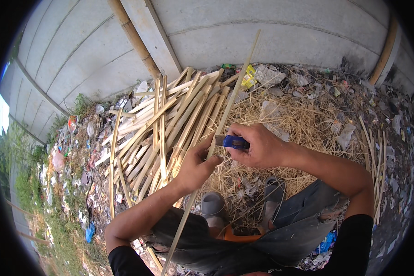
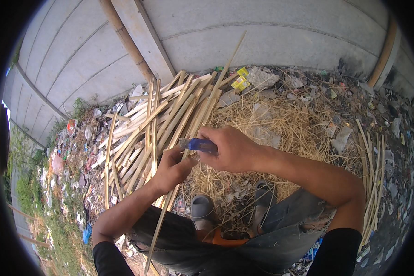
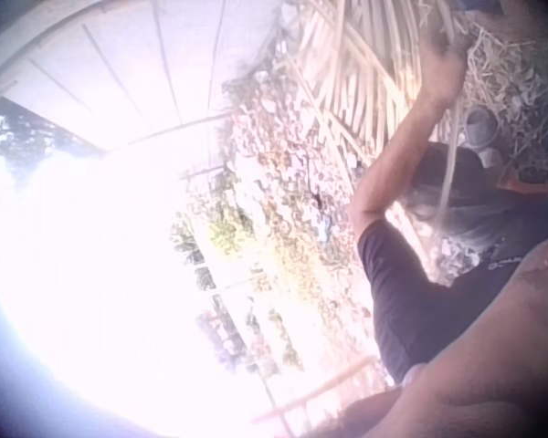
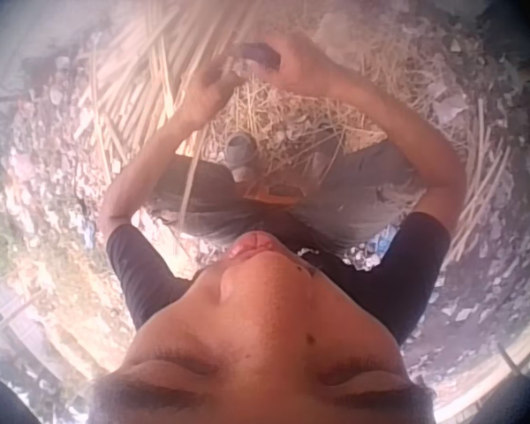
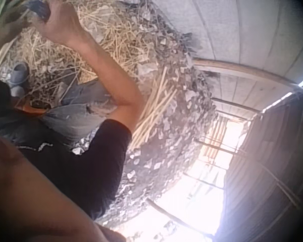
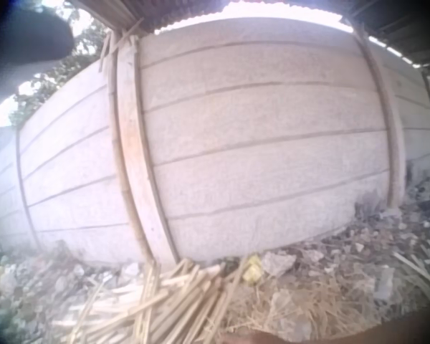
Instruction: The person sits on the ground and uses a utility knife to split long bamboo strips into thinner slats. They hold the bamboo with one hand and carefully shave along its length with the other, discarding the resulting thin strips onto a pile of straw and debris.
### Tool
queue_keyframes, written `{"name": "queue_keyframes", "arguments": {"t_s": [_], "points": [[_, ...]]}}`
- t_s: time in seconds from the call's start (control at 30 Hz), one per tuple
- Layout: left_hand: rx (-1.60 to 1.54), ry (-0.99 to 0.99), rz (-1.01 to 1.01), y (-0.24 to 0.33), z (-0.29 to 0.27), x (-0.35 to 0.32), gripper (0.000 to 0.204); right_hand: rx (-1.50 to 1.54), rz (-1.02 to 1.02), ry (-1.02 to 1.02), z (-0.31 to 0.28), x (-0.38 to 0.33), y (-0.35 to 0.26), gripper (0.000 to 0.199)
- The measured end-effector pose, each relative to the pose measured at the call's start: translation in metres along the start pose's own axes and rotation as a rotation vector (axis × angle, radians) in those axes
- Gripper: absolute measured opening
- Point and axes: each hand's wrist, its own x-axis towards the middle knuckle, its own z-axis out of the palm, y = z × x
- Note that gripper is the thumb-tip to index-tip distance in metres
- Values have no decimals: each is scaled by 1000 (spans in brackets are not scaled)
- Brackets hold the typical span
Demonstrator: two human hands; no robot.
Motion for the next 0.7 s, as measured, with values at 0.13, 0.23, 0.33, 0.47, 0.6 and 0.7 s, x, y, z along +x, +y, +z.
{"name": "queue_keyframes", "arguments": {"t_s": [0.13,0.23,0.33,0.47,0.6,0.7], "points": [[-56,11,-34,3,2,-1,74,50,180,77,-6,2,1,36],[-180,-51,-39,5,1,-1,70,127,253,37,-8,1,2,43],[-297,-92,-30,7,3,2,65,88,212,13,-5,-1,2,44],[-374,-99,-20,4,2,4,63,-29,79,42,4,-3,7,45],[-457,-84,-14,6,-2,0,69,15,223,-129,-4,-3,-16,45],[-484,-69,-27,8,-3,-3,77,55,194,-230,-2,-3,-17,46]]}}
